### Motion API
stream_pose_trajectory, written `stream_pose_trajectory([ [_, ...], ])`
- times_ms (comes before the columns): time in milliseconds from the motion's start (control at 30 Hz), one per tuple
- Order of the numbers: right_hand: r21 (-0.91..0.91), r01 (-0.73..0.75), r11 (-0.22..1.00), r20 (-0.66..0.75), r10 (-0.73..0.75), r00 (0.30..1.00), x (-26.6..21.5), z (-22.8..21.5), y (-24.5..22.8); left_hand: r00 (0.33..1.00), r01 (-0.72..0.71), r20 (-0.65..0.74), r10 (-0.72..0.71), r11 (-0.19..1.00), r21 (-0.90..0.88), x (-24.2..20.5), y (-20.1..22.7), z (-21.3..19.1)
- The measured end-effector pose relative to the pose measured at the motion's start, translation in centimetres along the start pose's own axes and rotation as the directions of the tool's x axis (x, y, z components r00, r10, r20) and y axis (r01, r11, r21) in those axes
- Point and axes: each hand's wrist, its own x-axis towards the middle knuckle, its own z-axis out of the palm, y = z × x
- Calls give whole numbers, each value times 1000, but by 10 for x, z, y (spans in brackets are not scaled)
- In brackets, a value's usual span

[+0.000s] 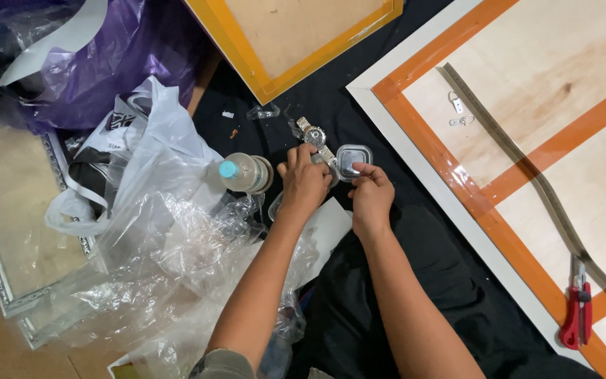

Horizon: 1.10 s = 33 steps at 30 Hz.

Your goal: The person selects screws from a container and uses a cordless drill to fasten metal hanging brackets onto the back of a wooden picture frame. They position each bracket, align the screws, and drive them into the wood.

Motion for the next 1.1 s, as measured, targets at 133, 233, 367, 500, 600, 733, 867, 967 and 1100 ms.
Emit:
stream_pose_trajectory([
  [133,6,6,1000,-15,-6,1000,-1,2,-1,999,30,23,-31,999,22,2,3,-3],
  [233,20,-8,1000,-35,9,999,-2,2,-4,997,38,64,-37,999,-9,2,4,-7],
  [367,-21,-46,999,-11,46,999,1,1,1,991,133,6,-134,974,-186,-4,9,-21],
  [500,-72,-87,994,101,94,990,-4,5,-9,981,151,-38,-188,880,-450,-12,9,-36],
  [600,-8,-118,993,154,118,981,-12,9,-16,987,71,-81,-139,826,-559,-18,15,-42],
  [733,189,-167,968,248,118,962,-5,3,-3,989,32,-93,-113,790,-612,-22,20,-55],
  [867,334,-196,922,314,87,945,-8,4,-13,995,49,-32,-98,724,-688,-21,21,-69],
  [967,351,-214,912,344,87,935,-7,4,-13,991,115,40,-129,653,-749,-20,17,-65],
  [1100,388,-249,887,398,83,914,-10,3,-17,980,142,82,-182,351,-926,-18,4,-43],
])
